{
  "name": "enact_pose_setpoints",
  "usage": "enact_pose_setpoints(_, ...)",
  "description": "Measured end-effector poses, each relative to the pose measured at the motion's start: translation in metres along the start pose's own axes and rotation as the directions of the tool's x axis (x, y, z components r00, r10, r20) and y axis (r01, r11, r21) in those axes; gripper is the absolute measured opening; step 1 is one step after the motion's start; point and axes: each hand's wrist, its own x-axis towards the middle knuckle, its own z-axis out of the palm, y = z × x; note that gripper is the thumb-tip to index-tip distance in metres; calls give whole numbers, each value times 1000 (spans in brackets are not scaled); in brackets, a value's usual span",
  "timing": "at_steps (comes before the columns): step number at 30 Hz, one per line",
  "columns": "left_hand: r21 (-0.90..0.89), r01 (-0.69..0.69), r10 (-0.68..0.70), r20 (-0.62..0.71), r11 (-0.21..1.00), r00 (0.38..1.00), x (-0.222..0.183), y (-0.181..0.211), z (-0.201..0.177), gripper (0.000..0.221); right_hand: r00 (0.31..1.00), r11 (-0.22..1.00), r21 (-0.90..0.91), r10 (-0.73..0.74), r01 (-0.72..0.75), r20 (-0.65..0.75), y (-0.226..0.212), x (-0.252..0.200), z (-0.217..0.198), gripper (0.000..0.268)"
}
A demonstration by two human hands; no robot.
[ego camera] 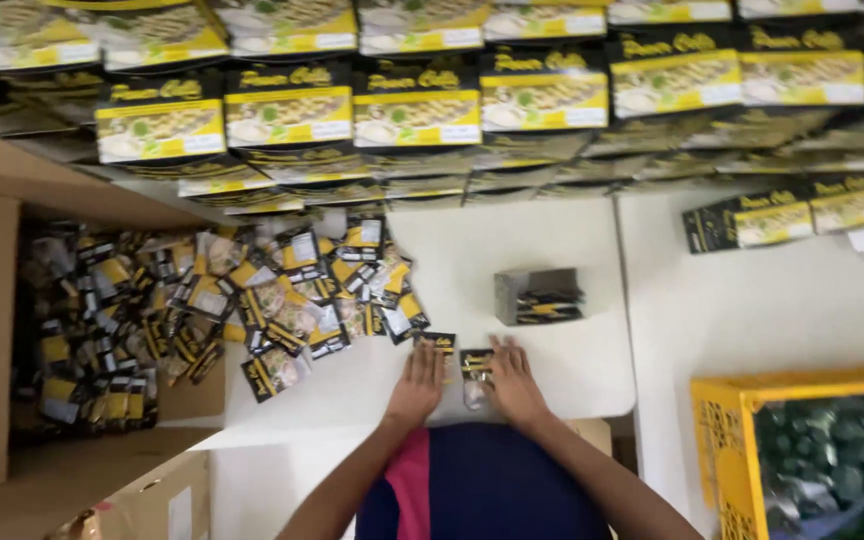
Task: Placing small foil herbal supplement sachets into retail display boxes.
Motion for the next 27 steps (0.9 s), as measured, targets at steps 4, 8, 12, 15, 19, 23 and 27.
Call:
enact_pose_setpoints(4, 56, -36, 39, -40, 998, 998, -1, -7, -9, 54, 987, 978, 145, 144, -153, 70, -1, 1, -46, 70)
enact_pose_setpoints(8, -434, -23, 0, -53, 901, 999, 18, 7, -117, 54, 964, 902, 338, 247, -267, 103, 18, -35, -96, 43)
enact_pose_setpoints(12, -480, -174, 17, -312, 860, 950, 73, 35, -291, 64, 844, 759, 492, 530, -426, -87, 19, -76, -226, 24)
enact_pose_setpoints(15, -370, -171, 45, -325, 913, 945, 129, 62, -287, 59, 790, 934, 350, 265, -68, -553, 3, -77, -310, 32)
enact_pose_setpoints(19, -115, -158, 140, -154, 981, 978, 206, 95, -207, 40, 813, 899, 433, 297, -62, -500, 21, -36, -308, 34)
enact_pose_setpoints(23, -2, -7, 7, 273, 1000, 962, 245, 106, -129, 26, 926, 983, 180, 41, 30, -376, 40, 5, -276, 44)
enact_pose_setpoints(27, 79, 99, -126, 500, 992, 857, 245, 99, -83, 31, 998, 994, -102, -40, 35, -48, 62, 45, -229, 39)
